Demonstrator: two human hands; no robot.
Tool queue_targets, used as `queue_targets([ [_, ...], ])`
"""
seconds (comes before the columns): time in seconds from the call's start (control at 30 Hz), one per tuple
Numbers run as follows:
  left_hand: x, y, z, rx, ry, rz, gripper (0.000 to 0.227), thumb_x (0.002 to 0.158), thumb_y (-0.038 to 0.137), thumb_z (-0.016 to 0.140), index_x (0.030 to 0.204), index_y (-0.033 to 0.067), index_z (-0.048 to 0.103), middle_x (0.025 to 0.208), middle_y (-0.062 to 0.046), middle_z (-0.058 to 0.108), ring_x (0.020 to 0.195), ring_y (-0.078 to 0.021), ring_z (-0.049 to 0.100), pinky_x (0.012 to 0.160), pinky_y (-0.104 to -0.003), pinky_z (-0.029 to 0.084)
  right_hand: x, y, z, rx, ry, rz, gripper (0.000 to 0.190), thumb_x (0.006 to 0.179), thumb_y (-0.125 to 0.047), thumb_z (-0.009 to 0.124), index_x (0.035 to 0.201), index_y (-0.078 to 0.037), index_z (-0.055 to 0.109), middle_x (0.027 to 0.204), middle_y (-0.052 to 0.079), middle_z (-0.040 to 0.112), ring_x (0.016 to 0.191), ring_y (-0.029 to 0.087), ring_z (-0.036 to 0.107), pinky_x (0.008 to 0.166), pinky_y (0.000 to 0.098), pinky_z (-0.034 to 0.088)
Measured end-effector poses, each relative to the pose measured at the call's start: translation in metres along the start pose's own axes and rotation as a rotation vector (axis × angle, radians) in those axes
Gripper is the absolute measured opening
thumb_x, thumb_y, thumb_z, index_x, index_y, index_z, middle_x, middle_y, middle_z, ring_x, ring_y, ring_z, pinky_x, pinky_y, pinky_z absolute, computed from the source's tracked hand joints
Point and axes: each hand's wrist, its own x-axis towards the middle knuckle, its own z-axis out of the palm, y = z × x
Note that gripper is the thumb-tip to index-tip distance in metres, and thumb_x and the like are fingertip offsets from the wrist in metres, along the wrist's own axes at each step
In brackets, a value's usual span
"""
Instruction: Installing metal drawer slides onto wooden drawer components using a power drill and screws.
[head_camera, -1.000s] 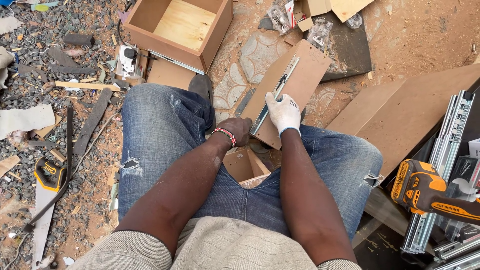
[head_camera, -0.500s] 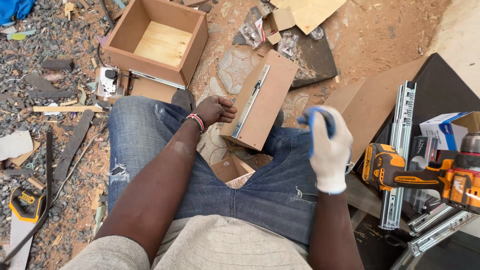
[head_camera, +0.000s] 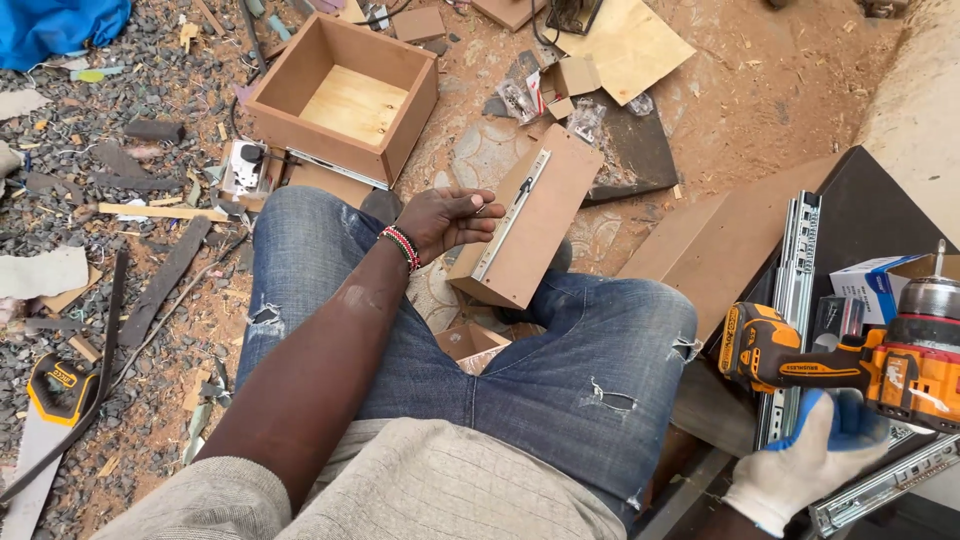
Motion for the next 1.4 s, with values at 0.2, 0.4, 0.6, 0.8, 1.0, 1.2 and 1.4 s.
queue_targets([
  [0.2, -0.040, 0.001, 0.019, 0.086, 0.095, 0.096, 0.042, 0.112, 0.028, 0.082, 0.133, -0.0069, 0.080, 0.086, -0.010, 0.083, 0.060, -0.0120, 0.073, 0.058, -0.029, 0.068, 0.052, 0.019, 0.021, 0.230, -0.035, 0.411, 0.026, 0.124, -0.014, 0.071, 0.150, -0.018, 0.070, 0.142, -0.006, 0.082, 0.132, 0.004, 0.084, 0.129, 0.0213, 0.075],
  [0.4, -0.057, 0.009, 0.022, -0.023, 0.035, 0.135, 0.036, 0.113, 0.025, 0.081, 0.133, -0.0051, 0.080, 0.089, -0.006, 0.080, 0.067, -0.0091, 0.073, 0.063, -0.026, 0.067, 0.081, 0.020, 0.026, 0.128, -0.068, 0.236, 0.034, 0.134, -0.007, 0.067, 0.167, -0.011, 0.070, 0.101, -0.007, 0.073, 0.090, 0.009, 0.079, 0.094, 0.0234, 0.074],
  [0.6, -0.051, 0.008, 0.020, -0.072, 0.005, 0.069, 0.033, 0.120, 0.013, 0.068, 0.145, -0.0067, 0.078, 0.100, -0.005, 0.077, 0.077, -0.0105, 0.072, 0.073, -0.027, 0.066, 0.141, 0.001, -0.007, -0.151, -0.925, -0.416, 0.086, 0.057, 0.020, 0.078, 0.134, 0.001, 0.045, 0.151, 0.030, 0.064, 0.146, 0.046, 0.073, 0.135, 0.0582, 0.065],
  [0.8, -0.035, 0.016, 0.011, -0.246, -0.049, 0.087, 0.041, 0.117, -0.003, 0.055, 0.152, -0.0149, 0.071, 0.103, -0.011, 0.080, 0.080, -0.0166, 0.075, 0.077, -0.030, 0.067, 0.038, -0.120, 0.133, 0.427, -0.495, 0.237, 0.017, 0.126, -0.006, 0.062, 0.113, -0.012, 0.071, 0.109, 0.005, 0.077, 0.107, 0.018, 0.079, 0.116, 0.0303, 0.070],
  [1.0, -0.017, 0.025, -0.006, -0.269, -0.041, 0.158, 0.029, 0.119, 0.004, 0.065, 0.147, -0.0024, 0.066, 0.121, -0.023, 0.088, 0.065, -0.0093, 0.070, 0.059, -0.025, 0.063, -0.055, -0.114, 0.213, 0.402, -0.555, 0.364, 0.042, 0.111, 0.005, 0.074, 0.153, 0.004, 0.069, 0.123, 0.010, 0.081, 0.098, 0.017, 0.079, 0.097, 0.0307, 0.068],
  [1.2, -0.008, 0.033, -0.002, -0.269, 0.053, 0.233, 0.014, 0.111, 0.010, 0.077, 0.124, 0.0121, 0.072, 0.121, -0.023, 0.092, 0.052, -0.0076, 0.063, 0.047, -0.025, 0.051, -0.093, -0.074, 0.239, 0.253, -0.635, 0.225, 0.006, 0.103, 0.005, 0.090, 0.106, 0.008, 0.086, 0.104, 0.026, 0.087, 0.127, 0.026, 0.074, 0.102, 0.0466, 0.065],
  [1.4, -0.002, 0.029, 0.014, -0.308, 0.174, 0.255, 0.013, 0.110, 0.009, 0.067, 0.121, 0.0132, 0.062, 0.120, -0.031, 0.090, 0.047, -0.0094, 0.054, 0.043, -0.027, 0.045, -0.089, -0.061, 0.251, 0.095, -0.715, 0.200, 0.023, 0.097, -0.003, 0.100, 0.113, 0.008, 0.088, 0.101, 0.028, 0.088, 0.117, 0.027, 0.081, 0.096, 0.0448, 0.064],
])
